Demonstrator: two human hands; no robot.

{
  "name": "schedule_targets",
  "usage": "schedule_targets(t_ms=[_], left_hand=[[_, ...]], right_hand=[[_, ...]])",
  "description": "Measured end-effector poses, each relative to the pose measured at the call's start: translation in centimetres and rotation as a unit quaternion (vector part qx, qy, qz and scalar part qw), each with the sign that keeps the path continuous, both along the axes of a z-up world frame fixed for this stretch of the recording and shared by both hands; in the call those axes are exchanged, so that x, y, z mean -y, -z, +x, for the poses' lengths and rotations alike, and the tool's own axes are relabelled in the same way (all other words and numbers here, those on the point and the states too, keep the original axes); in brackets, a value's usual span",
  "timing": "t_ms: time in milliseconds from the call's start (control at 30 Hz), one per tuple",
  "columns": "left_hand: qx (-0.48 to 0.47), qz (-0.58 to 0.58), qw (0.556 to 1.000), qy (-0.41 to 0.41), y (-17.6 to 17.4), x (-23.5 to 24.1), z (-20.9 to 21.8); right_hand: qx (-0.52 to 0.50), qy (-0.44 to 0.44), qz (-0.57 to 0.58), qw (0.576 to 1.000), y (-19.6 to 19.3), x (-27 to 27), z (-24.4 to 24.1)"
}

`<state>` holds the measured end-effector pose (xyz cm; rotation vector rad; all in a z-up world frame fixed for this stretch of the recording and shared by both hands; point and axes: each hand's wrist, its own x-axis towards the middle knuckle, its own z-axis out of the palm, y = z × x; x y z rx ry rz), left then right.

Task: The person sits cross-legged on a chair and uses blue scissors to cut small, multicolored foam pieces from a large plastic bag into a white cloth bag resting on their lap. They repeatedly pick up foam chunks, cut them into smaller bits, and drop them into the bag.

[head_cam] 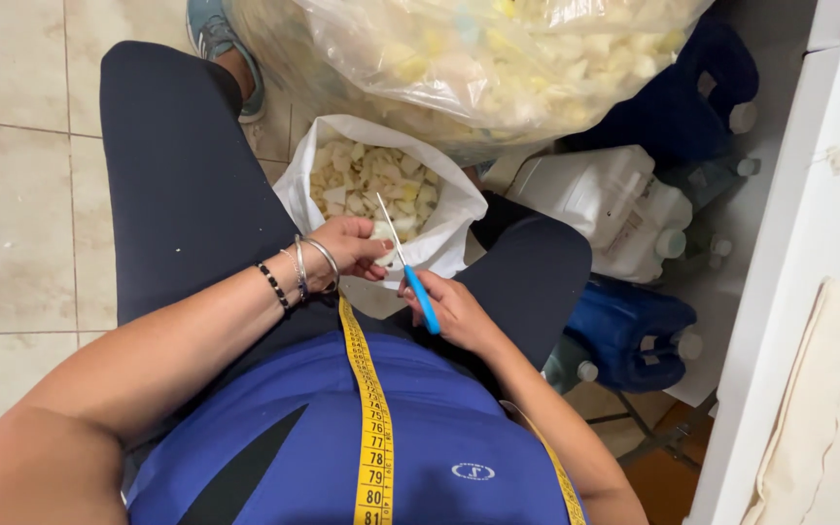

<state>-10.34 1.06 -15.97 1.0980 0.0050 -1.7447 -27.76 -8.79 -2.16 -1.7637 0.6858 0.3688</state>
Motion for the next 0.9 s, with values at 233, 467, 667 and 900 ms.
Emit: schedule_targets(t_ms=[233,467,667,900], left_hand=[[0.060,-0.028,0.997,-0.032,2.8,0.0,0.4],[0.069,-0.041,0.997,0.013,2.2,-0.4,0.1],[0.067,-0.065,0.995,0.031,1.7,-0.2,1.0],[-0.021,-0.004,1.000,-0.019,1.9,-0.1,1.1]], right_hand=[[-0.008,-0.008,0.019,1.000,-1.5,1.5,-0.3],[-0.039,-0.086,-0.032,0.995,-4.1,1.8,0.4],[-0.033,-0.045,-0.038,0.998,-1.5,1.1,-0.5],[-0.015,-0.009,-0.032,0.999,0.1,0.2,-1.2]])
